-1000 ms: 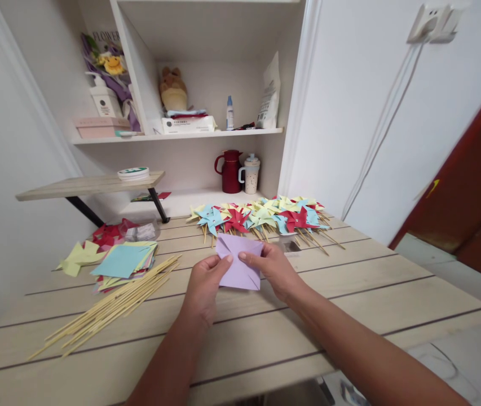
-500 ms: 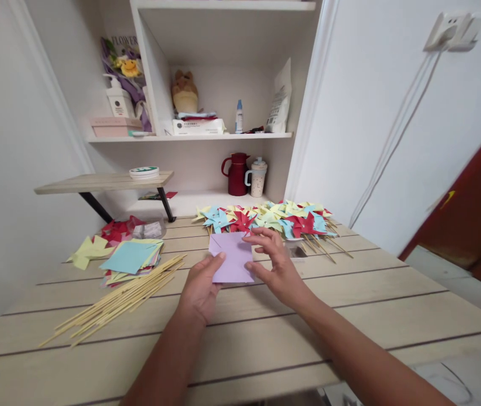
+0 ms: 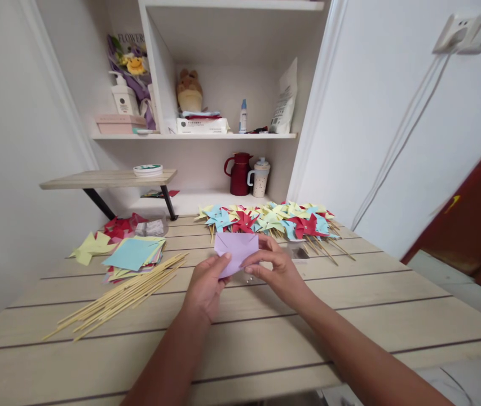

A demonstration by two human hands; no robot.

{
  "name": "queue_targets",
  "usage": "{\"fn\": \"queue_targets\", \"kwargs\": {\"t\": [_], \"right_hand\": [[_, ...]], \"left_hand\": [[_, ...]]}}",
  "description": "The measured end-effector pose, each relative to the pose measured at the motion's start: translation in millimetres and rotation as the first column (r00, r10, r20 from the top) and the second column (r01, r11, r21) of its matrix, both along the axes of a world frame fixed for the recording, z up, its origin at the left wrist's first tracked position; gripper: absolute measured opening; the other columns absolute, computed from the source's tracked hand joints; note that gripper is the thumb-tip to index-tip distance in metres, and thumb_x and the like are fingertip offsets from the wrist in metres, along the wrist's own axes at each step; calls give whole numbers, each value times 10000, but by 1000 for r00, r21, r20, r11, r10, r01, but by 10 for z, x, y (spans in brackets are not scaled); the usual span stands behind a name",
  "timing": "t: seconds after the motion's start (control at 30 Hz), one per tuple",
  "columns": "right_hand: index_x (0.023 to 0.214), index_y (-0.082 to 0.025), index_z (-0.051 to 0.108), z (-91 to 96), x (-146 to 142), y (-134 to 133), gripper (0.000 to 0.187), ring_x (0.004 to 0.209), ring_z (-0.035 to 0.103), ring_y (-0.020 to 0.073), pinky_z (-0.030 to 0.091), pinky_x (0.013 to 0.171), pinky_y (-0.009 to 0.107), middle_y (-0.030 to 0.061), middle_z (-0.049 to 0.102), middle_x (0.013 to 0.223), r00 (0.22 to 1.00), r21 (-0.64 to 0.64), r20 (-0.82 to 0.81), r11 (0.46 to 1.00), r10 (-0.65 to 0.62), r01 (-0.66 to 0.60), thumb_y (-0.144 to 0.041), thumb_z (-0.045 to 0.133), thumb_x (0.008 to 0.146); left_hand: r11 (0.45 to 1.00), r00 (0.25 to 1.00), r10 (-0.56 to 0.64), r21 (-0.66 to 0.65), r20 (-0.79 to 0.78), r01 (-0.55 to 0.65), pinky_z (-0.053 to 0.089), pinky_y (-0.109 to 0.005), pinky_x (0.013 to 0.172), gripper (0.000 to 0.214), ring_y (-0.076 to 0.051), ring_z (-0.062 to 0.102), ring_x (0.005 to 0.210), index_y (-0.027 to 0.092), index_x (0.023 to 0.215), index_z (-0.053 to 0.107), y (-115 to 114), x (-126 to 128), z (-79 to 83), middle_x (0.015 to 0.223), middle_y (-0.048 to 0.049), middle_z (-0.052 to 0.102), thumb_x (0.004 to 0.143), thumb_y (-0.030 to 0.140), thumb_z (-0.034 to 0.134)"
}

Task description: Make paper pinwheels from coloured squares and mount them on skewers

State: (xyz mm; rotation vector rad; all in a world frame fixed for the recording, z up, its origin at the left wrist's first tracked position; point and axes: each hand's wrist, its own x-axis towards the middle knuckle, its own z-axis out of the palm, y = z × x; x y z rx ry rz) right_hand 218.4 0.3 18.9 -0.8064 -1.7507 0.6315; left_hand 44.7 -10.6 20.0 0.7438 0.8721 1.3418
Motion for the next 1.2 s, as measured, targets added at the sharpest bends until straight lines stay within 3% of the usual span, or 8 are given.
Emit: {"fn": "queue_targets", "kwargs": {"t": [0.1,0.2,0.33,0.47,0.63,0.87,1.2], "right_hand": [[830,-299,791,14,3,2,105,1118,532,253,417,1023,446,57,572,1125,999,-63,-49,998,-9,6,-385,731,816],[840,-293,797,39,-9,-14,132,1014,555,235,449,956,416,53,598,1028,998,-124,-56,992,11,-18,-384,702,835],[773,-271,781,52,-15,-21,95,943,574,223,467,905,392,43,625,932,998,-160,-64,987,-17,6,-358,746,790],[925,-295,775,39,36,4,138,1089,557,244,483,905,396,60,614,1049,995,-102,-94,995,-27,18,-358,727,813],[947,-330,780,21,57,5,133,1220,503,259,403,1063,465,62,552,1170,999,19,-34,1000,-5,5,-328,744,818],[879,-336,786,-1,47,-2,78,1113,552,238,456,1018,466,45,507,1253,998,30,-50,999,29,-27,-307,756,813],[880,-331,800,36,17,-39,88,1199,516,261,421,1058,465,49,495,1306,999,67,-14,997,38,-37,-330,724,835]], "left_hand": [[999,997,9,34,-75,-7,467,-208,625,317,-115,633,695,116,896,767,-25,20,19,838,-70,754,674,331,839],[999,998,-19,38,-61,22,516,-266,718,355,-165,677,735,104,911,761,-50,40,50,843,-97,766,663,344,845],[999,999,-31,39,-30,32,541,-284,728,333,-188,701,739,98,958,749,-48,32,64,844,-105,772,703,301,820],[1000,997,-3,-15,71,4,560,-270,753,274,-188,710,809,89,994,733,-3,-22,58,936,-122,771,758,221,776],[999,990,-28,-38,137,33,572,-247,757,203,-159,696,808,94,980,731,30,-45,42,975,-110,763,793,173,742],[997,986,-54,-41,160,62,570,-251,771,185,-162,689,839,97,977,731,28,-33,18,985,-106,755,811,178,724],[996,985,-87,-13,148,90,549,-277,814,271,-186,684,908,109,947,738,20,-21,10,1020,-110,753,721,237,815]]}}
